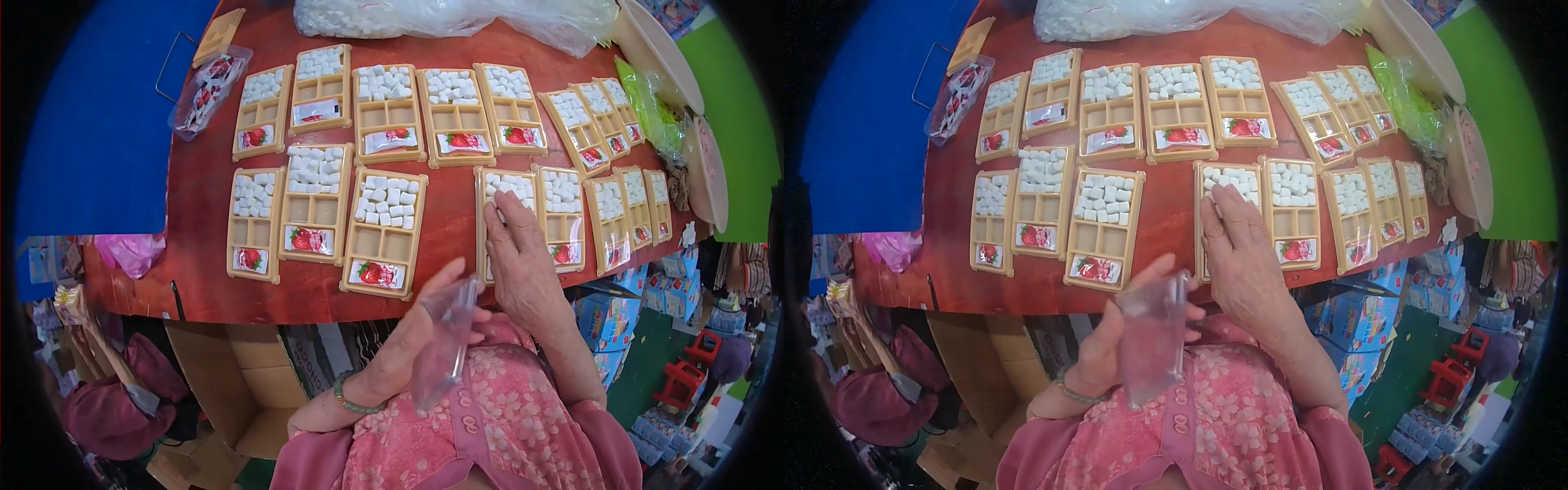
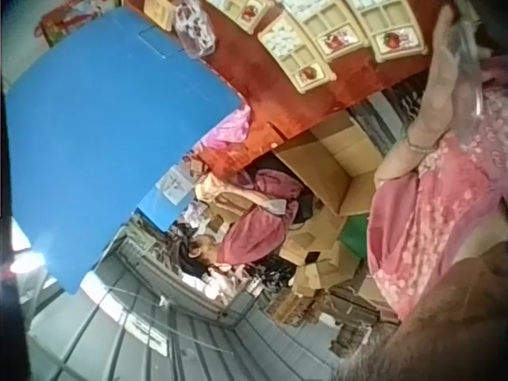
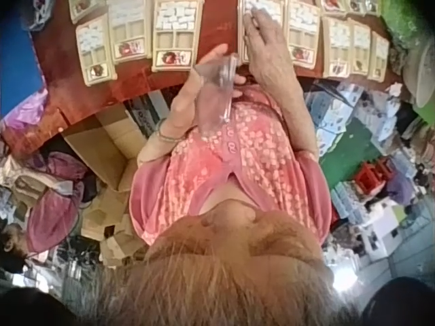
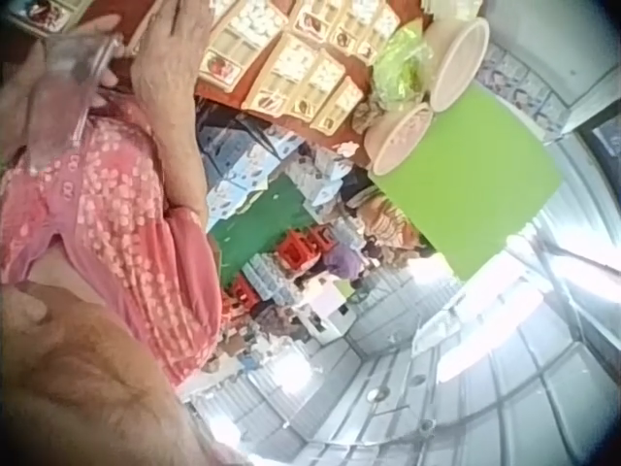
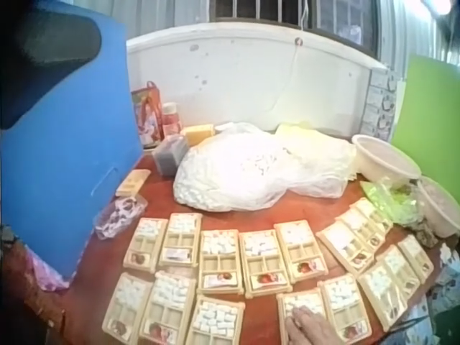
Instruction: Packaging small white snacks into plastic trays and clear sleeves.
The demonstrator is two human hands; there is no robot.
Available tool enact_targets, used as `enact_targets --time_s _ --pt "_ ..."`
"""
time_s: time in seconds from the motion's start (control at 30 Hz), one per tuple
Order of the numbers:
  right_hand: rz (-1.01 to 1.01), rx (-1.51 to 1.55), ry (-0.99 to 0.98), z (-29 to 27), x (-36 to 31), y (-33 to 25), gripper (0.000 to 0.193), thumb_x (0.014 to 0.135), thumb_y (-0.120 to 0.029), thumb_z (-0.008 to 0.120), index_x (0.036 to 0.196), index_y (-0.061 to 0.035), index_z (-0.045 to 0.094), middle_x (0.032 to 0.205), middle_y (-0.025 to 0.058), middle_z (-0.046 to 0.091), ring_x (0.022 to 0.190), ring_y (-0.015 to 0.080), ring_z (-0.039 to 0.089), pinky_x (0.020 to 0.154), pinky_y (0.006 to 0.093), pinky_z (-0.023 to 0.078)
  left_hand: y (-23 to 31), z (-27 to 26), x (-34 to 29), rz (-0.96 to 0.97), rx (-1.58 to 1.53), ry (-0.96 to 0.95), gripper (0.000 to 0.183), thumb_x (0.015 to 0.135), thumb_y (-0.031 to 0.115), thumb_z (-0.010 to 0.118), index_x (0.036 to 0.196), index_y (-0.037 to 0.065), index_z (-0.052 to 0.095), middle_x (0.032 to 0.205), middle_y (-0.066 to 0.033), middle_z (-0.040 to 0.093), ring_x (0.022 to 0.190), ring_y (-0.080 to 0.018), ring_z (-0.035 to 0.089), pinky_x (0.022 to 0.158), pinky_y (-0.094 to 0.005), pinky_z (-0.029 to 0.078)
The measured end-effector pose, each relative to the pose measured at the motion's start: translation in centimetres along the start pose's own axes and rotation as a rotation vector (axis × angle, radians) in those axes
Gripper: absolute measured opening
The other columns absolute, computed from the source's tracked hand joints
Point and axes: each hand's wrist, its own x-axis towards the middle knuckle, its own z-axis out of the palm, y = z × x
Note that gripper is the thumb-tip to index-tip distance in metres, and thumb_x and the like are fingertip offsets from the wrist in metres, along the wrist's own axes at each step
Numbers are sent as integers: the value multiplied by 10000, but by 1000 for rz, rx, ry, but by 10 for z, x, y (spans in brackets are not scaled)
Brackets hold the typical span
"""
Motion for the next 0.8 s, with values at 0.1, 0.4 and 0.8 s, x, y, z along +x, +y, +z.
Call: enact_targets --time_s 0.1,0.4,0.8 --pt "22 22 19 2 0 3 420 854 15 502 1267 72 454 1289 220 425 1234 386 413 1015 426 382 -12 -12 -9 -75 100 -81 929 858 487 573 1480 41 49 1388 -200 355 1216 -296 463 1035 -428 364" --pt "33 68 101 -1 4 9 359 872 35 495 1231 34 496 1250 206 470 1212 366 460 998 401 409 -2 -21 -22 -129 48 -192 980 770 242 698 1489 82 52 1362 -150 364 1180 -231 482 1024 -382 374" --pt "84 1143 -263 -59 -11 -44 91 796 -6 663 883 9 644 807 70 647 754 182 623 681 282 481 7 3 -9 220 305 3 1083 699 -9 774 1487 109 39 1383 -124 347 1215 -212 457 1027 -360 368"
